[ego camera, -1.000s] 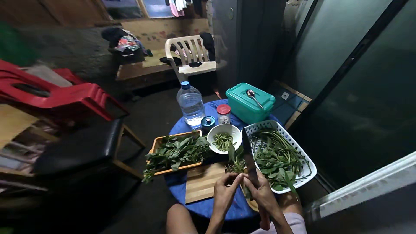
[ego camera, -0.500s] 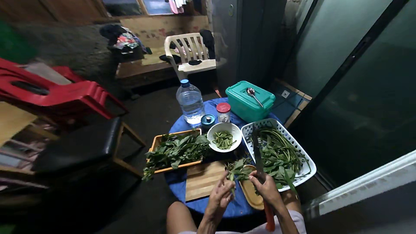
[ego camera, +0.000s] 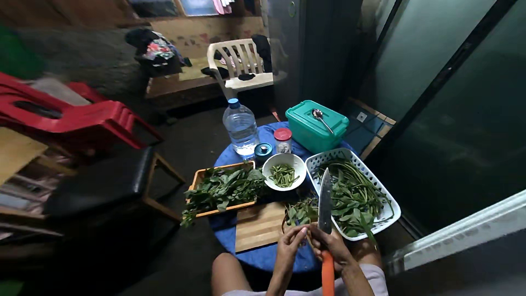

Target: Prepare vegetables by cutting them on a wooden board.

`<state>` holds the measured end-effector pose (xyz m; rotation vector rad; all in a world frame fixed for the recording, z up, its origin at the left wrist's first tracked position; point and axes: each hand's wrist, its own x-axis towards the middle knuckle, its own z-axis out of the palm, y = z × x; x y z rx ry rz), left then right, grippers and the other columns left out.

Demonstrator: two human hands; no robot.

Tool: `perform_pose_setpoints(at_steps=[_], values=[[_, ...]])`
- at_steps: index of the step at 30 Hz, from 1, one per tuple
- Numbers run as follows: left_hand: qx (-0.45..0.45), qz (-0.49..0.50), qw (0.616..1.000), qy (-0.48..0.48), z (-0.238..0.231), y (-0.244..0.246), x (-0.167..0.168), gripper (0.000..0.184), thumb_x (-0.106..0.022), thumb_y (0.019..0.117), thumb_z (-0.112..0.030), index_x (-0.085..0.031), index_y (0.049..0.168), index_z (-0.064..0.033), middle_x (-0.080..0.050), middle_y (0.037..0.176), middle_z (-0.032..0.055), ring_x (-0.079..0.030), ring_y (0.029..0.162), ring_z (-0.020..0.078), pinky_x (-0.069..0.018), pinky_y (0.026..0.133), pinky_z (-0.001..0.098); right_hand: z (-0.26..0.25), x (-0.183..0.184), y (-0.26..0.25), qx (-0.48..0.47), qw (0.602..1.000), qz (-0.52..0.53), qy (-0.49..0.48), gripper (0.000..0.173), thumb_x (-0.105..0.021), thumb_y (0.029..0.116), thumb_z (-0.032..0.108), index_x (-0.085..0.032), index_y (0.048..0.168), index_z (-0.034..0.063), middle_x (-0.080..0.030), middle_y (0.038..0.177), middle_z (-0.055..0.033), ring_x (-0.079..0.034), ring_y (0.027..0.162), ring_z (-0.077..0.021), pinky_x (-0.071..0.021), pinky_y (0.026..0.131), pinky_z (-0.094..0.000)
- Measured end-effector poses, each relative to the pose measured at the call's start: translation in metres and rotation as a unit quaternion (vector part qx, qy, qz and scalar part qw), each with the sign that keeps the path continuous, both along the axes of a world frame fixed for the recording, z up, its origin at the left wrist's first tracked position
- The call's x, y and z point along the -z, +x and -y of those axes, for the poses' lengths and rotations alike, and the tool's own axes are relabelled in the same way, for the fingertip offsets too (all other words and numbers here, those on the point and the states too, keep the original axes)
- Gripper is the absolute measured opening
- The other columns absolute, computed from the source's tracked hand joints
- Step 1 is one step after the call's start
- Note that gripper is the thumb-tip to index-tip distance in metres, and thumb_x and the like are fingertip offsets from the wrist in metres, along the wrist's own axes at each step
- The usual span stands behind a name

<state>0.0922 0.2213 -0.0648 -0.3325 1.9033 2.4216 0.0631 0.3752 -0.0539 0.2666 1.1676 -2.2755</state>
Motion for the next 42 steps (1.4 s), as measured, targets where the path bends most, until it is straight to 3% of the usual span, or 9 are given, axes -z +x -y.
perform_pose_setpoints(at_steps=[5, 9, 13, 20, 23, 26, 36, 39, 42], values=[[-0.020, -0.008, 1.000, -0.018, -0.005, -0.006, -0.004, 0.015, -0.066, 0.0951, -0.004, -0.074, 0.107, 0.0015, -0.072, 0.100, 0.0070, -0.068, 0.084, 0.0118, -0.0585, 0.075, 0.0272, 0.003, 0.008, 0.004, 0.054, 0.997, -0.020, 0.047, 0.013, -0.066, 0.0972, 0.010, -0.063, 0.107, 0.0016, -0.061, 0.063, -0.0024, -0.056, 0.049, -0.0073, -0.0498, 0.048, -0.0216], [-0.005, 0.019, 1.000, -0.014, -0.006, -0.003, -0.004, 0.018, -0.065, 0.0967, -0.004, -0.073, 0.111, 0.0024, -0.074, 0.101, 0.0079, -0.070, 0.085, 0.0122, -0.0595, 0.076, 0.0278, 0.002, 0.014, 0.003, 0.107, 0.986, -0.040, 0.120, 0.036, -0.077, 0.0890, 0.006, -0.061, 0.120, -0.0013, -0.069, 0.084, -0.0085, -0.060, 0.056, -0.0094, -0.0530, 0.051, -0.0236], [0.000, 0.013, 0.998, -0.064, -0.003, -0.001, -0.005, 0.018, -0.070, 0.0939, -0.004, -0.074, 0.110, 0.0024, -0.076, 0.097, 0.0085, -0.072, 0.080, 0.0129, -0.0608, 0.073, 0.0283, -0.002, 0.009, 0.001, 0.101, 0.984, -0.053, 0.138, 0.030, -0.072, 0.0908, 0.000, -0.062, 0.119, -0.0021, -0.071, 0.088, -0.0096, -0.062, 0.056, -0.0099, -0.0535, 0.049, -0.0237], [0.005, 0.024, 0.988, -0.153, 0.000, -0.005, -0.004, 0.016, -0.071, 0.0948, -0.012, -0.076, 0.107, -0.0026, -0.074, 0.098, 0.0055, -0.071, 0.082, 0.0111, -0.0610, 0.072, 0.0288, 0.000, 0.005, 0.001, 0.049, 0.948, -0.143, 0.281, 0.032, -0.075, 0.0849, 0.001, -0.066, 0.116, -0.0013, -0.072, 0.090, -0.0069, -0.067, 0.071, -0.0110, -0.0589, 0.067, -0.0293], [-0.037, 0.006, 0.986, -0.163, 0.005, -0.009, 0.005, 0.013, -0.069, 0.0948, -0.010, -0.075, 0.101, -0.0003, -0.071, 0.093, 0.0054, -0.068, 0.078, 0.0090, -0.0583, 0.069, 0.0266, 0.009, -0.002, 0.003, 0.013, 0.930, -0.179, 0.322, 0.032, -0.075, 0.0850, 0.003, -0.066, 0.115, -0.0029, -0.071, 0.096, -0.0076, -0.068, 0.084, -0.0099, -0.0577, 0.079, -0.0294], [-0.141, 0.001, 0.982, -0.122, 0.013, -0.016, 0.005, 0.015, -0.063, 0.0977, -0.005, -0.069, 0.106, 0.0060, -0.069, 0.091, 0.0063, -0.064, 0.073, 0.0072, -0.0558, 0.067, 0.0252, 0.017, 0.009, 0.000, 0.001, 0.926, -0.219, 0.306, 0.023, -0.076, 0.0857, 0.010, -0.067, 0.105, 0.0015, -0.071, 0.089, -0.0033, -0.068, 0.079, -0.0080, -0.0580, 0.075, -0.0278], [-0.083, -0.125, 0.935, -0.320, 0.039, -0.030, -0.011, 0.010, -0.075, 0.0884, -0.012, -0.077, 0.094, -0.0042, -0.073, 0.094, 0.0058, -0.071, 0.083, 0.0086, -0.0601, 0.071, 0.0238, -0.069, 0.007, -0.047, 0.073, 0.730, -0.243, 0.635, 0.029, -0.060, 0.0997, 0.010, -0.067, 0.123, -0.0049, -0.068, 0.120, -0.0254, -0.061, 0.117, -0.0457, -0.0457, 0.105, -0.0575], [-0.069, -0.152, 0.919, -0.356, 0.031, -0.035, -0.009, 0.010, -0.075, 0.0871, -0.011, -0.076, 0.092, -0.0026, -0.072, 0.089, 0.0073, -0.069, 0.077, 0.0099, -0.0581, 0.068, 0.0244, -0.082, 0.012, -0.042, 0.098, 0.729, -0.243, 0.633, 0.027, -0.060, 0.1023, 0.015, -0.070, 0.115, -0.0057, -0.064, 0.122, -0.0283, -0.064, 0.112, -0.0433, -0.0503, 0.099, -0.0566], [-0.051, -0.153, 0.917, -0.365, 0.022, -0.038, -0.009, 0.011, -0.075, 0.0875, -0.012, -0.076, 0.092, -0.0018, -0.071, 0.085, 0.0074, -0.068, 0.074, 0.0101, -0.0580, 0.066, 0.0243, -0.069, -0.001, -0.029, 0.100, 0.841, -0.148, 0.510, 0.043, -0.050, 0.1085, 0.036, -0.067, 0.121, 0.0000, -0.070, 0.087, -0.0101, -0.064, 0.063, -0.0173, -0.0568, 0.061, -0.0361]])
